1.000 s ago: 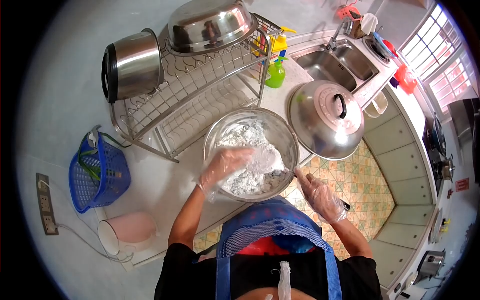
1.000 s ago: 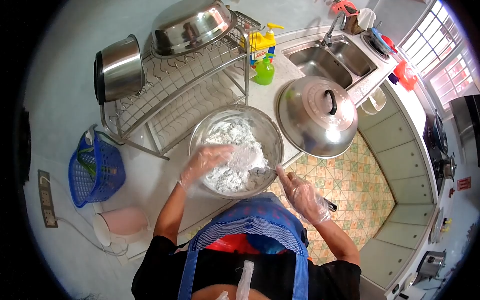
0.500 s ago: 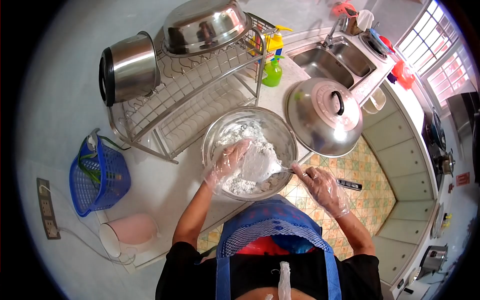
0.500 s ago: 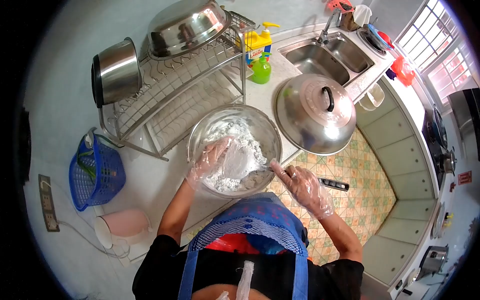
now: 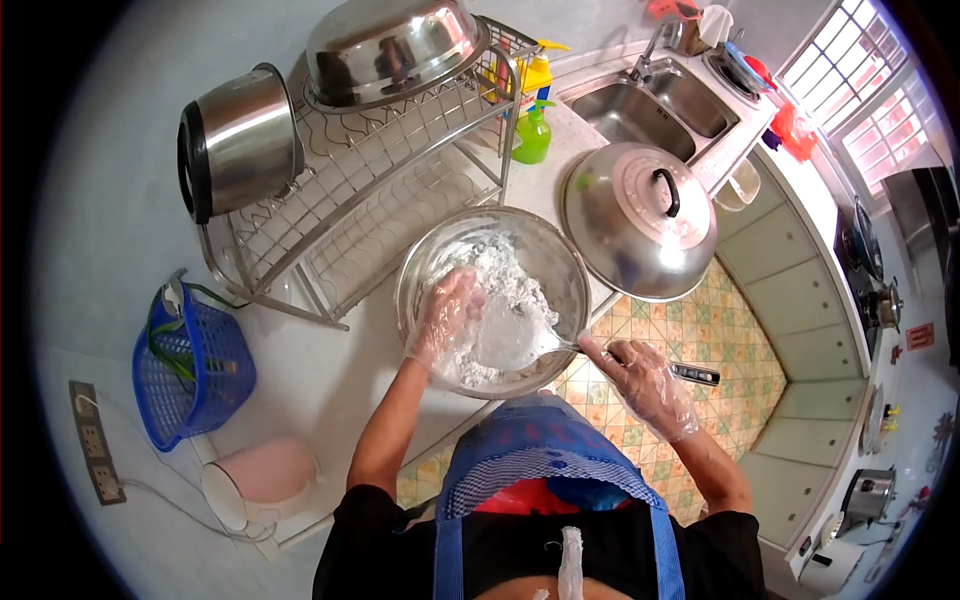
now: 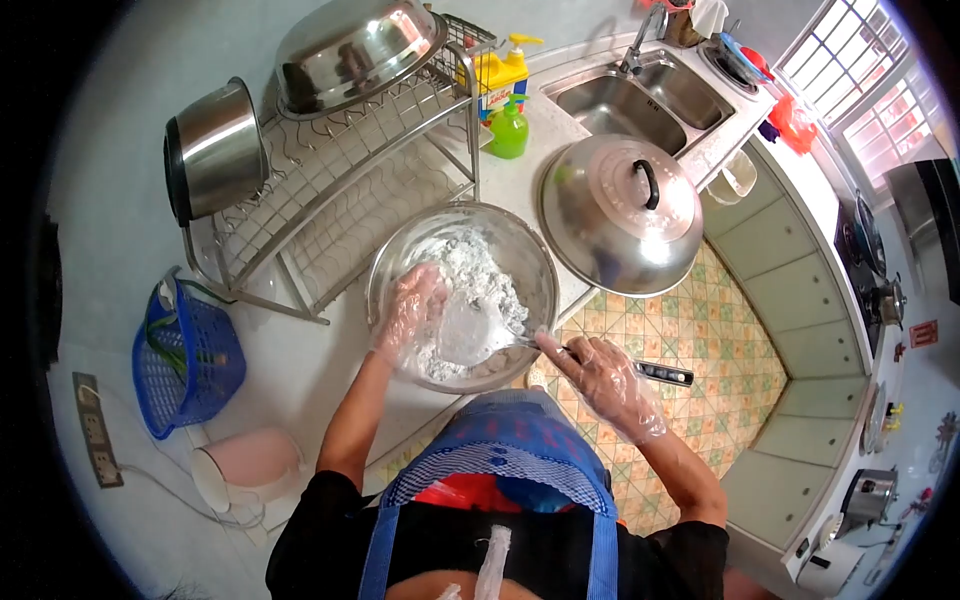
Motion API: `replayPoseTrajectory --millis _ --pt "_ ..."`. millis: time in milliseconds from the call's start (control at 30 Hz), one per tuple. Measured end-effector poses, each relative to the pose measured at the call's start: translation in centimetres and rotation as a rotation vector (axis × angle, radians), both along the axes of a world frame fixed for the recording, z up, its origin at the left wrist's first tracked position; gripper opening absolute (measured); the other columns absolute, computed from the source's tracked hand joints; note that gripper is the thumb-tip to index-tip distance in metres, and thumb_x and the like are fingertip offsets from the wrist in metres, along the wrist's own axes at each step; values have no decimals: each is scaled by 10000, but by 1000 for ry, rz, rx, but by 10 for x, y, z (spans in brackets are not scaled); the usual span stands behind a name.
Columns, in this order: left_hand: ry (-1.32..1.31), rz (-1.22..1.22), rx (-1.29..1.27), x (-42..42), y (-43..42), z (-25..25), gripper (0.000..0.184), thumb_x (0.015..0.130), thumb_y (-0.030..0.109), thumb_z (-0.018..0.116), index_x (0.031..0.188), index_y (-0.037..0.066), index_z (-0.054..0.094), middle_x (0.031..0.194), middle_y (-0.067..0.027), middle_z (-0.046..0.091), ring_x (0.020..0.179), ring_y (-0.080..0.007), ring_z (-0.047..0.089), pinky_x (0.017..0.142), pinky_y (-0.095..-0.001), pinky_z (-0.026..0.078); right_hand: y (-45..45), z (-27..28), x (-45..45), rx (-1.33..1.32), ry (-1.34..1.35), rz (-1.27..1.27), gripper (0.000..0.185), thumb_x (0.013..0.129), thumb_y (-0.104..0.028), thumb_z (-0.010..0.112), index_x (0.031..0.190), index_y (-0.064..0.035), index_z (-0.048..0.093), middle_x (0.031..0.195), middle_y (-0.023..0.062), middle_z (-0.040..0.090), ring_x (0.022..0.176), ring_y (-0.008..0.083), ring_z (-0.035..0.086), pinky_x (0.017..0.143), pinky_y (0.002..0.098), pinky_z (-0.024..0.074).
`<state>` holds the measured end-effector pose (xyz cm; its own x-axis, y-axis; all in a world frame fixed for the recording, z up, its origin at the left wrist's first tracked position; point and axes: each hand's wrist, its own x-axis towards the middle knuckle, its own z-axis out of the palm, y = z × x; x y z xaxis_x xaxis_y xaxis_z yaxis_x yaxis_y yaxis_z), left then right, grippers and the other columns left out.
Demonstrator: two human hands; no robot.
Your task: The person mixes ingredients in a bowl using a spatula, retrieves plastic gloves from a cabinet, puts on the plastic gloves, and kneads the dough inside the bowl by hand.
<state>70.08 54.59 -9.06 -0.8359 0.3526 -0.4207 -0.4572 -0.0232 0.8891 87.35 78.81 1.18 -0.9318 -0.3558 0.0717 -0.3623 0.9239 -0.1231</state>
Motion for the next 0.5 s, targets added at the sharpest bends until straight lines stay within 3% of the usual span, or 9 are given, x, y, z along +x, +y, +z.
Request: replayPoseTrajectory --millis 67,133,167,233,333,400,433,500 --pt "29 -109 -9 2 0 8 274 928 252 530 1089 37 586 893 -43 630 792 -100 577 709 -254 487 -2 2 4 -7 -71 -57 646 779 -14 535 1388 -163 377 797 64 509 728 199 551 672 353 485" --pt "418 -330 17 8 6 13 309 936 268 509 1097 14 583 955 -61 619 872 -116 584 799 -253 475 -5 -1 5 -1 -70 -70 641 784 -9 539 1385 -168 381 786 67 509 726 202 549 672 350 484" --pt "300 -404 115 13 6 18 334 933 259 509 1112 -15 578 1028 -66 611 956 -119 573 885 -253 437 -6 -3 5 -7 -73 -68 646 782 -6 541 1386 -169 379 787 65 512 723 205 549 671 350 485" --pt "279 -394 149 7 2 -9 323 926 247 518 1100 -16 588 1026 -64 615 954 -121 573 885 -256 437 -8 -4 5 -12 -77 -72 651 779 -4 543 1386 -171 377 788 63 515 720 207 550 670 349 485" --pt "290 -297 159 8 1 -9 262 913 211 527 1027 -7 616 972 -64 645 893 -126 596 827 -260 467 -7 -5 8 -56 -21 -71 583 786 -8 552 1336 -164 438 773 62 521 708 208 559 657 345 484" --pt "557 -143 -222 1 -7 -22 220 910 183 516 1000 8 614 893 -102 663 828 -158 623 750 -282 484 -1 -3 17 -6 -73 -227 468 802 -34 568 1251 -153 508 754 56 521 697 213 568 645 352 482" --pt "663 -112 -297 -1 -10 -26 179 892 136 513 1006 33 606 852 -145 648 786 -237 634 695 -323 482 1 4 20 -31 -101 -259 381 816 -71 585 1186 -150 543 749 53 525 684 216 570 637 359 481" --pt "750 -104 -377 -8 -19 -35 177 880 113 514 1014 39 603 835 -155 639 777 -279 624 683 -346 478 4 11 31 -19 -103 -296 369 823 -85 586 1182 -154 546 750 50 530 677 220 570 639 361 480"
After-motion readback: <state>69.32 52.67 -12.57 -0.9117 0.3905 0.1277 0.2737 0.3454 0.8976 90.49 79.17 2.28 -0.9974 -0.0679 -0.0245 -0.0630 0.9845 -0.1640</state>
